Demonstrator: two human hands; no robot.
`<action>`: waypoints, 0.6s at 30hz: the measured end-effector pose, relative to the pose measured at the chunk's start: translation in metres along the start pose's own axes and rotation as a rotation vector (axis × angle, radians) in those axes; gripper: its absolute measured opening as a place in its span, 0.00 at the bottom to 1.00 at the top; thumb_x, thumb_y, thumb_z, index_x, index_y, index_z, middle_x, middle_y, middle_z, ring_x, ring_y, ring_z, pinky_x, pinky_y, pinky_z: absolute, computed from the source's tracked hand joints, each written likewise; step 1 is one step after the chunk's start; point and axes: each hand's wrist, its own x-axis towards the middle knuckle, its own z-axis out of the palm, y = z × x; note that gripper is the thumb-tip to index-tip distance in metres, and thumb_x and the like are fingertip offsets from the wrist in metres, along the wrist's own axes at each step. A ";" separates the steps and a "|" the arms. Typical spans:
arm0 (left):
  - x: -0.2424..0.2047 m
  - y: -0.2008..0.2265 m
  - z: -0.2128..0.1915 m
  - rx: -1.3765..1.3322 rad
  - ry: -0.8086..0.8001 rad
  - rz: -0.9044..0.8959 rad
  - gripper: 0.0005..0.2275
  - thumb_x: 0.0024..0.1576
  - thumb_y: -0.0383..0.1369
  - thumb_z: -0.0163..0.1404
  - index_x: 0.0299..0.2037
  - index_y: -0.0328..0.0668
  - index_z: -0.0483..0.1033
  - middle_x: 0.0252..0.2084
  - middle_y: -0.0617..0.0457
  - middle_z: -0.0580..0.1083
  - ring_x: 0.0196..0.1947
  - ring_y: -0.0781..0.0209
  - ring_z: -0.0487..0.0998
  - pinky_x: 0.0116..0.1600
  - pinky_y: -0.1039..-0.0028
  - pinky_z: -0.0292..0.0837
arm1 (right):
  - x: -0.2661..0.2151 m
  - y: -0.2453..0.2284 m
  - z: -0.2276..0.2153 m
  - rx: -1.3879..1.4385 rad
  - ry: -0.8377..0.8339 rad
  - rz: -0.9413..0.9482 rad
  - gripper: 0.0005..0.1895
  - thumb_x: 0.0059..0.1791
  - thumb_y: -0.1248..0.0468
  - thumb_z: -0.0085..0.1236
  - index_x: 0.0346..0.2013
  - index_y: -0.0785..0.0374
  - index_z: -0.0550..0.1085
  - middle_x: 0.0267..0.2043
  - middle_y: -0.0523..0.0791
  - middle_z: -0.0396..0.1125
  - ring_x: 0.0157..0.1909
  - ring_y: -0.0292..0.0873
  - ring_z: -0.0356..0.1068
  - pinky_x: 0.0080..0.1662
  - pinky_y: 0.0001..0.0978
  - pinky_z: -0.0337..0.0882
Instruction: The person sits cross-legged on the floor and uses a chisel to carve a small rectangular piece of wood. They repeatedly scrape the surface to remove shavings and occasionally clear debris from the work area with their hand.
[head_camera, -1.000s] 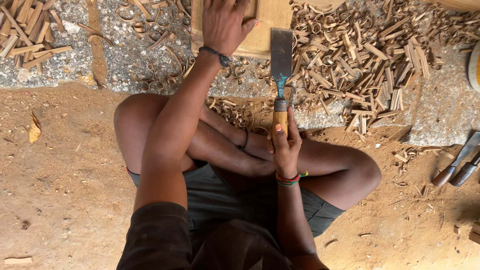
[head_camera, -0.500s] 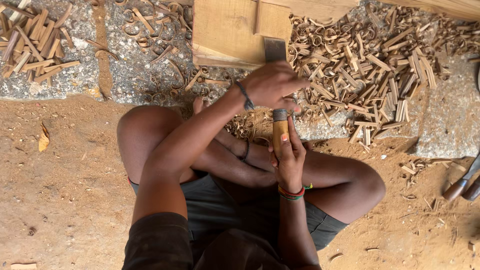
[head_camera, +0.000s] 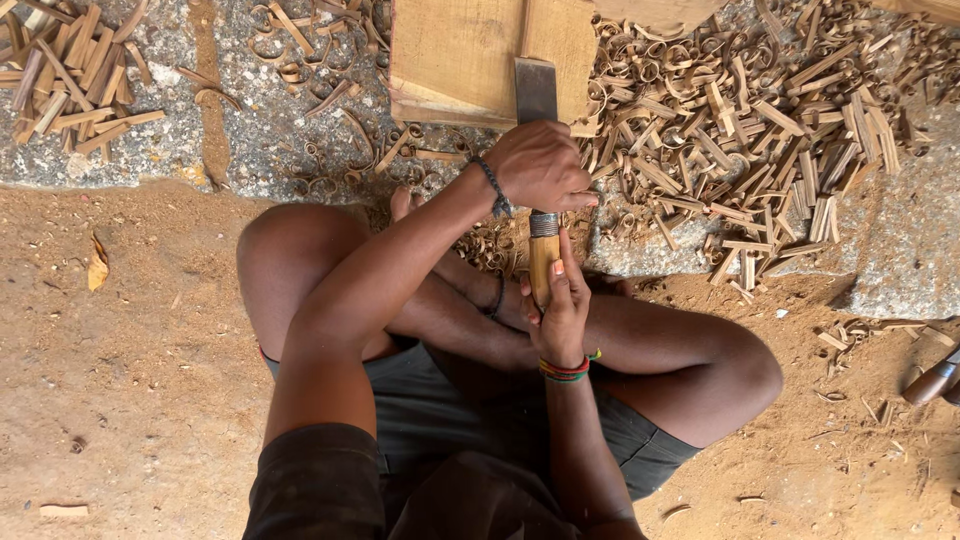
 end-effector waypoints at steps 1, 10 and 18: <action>0.000 -0.001 0.001 0.018 0.013 0.000 0.27 0.66 0.51 0.46 0.13 0.53 0.66 0.09 0.64 0.59 0.09 0.68 0.59 0.27 0.68 0.67 | 0.001 0.001 0.000 0.005 -0.005 -0.003 0.34 0.60 0.54 0.42 0.78 0.61 0.50 0.28 0.46 0.66 0.18 0.29 0.55 0.21 0.19 0.56; 0.000 -0.002 0.004 0.007 0.024 -0.033 0.27 0.67 0.50 0.46 0.13 0.54 0.66 0.09 0.64 0.59 0.09 0.69 0.58 0.28 0.68 0.67 | 0.003 -0.003 -0.001 -0.013 0.006 0.022 0.34 0.59 0.54 0.43 0.78 0.61 0.50 0.28 0.45 0.66 0.17 0.30 0.55 0.21 0.21 0.57; 0.000 -0.010 0.010 -0.083 0.012 -0.100 0.26 0.66 0.49 0.50 0.14 0.53 0.66 0.09 0.62 0.59 0.09 0.69 0.57 0.21 0.70 0.61 | 0.003 -0.005 0.010 -0.008 0.036 0.018 0.35 0.59 0.54 0.44 0.78 0.62 0.49 0.33 0.44 0.67 0.25 0.30 0.62 0.22 0.20 0.60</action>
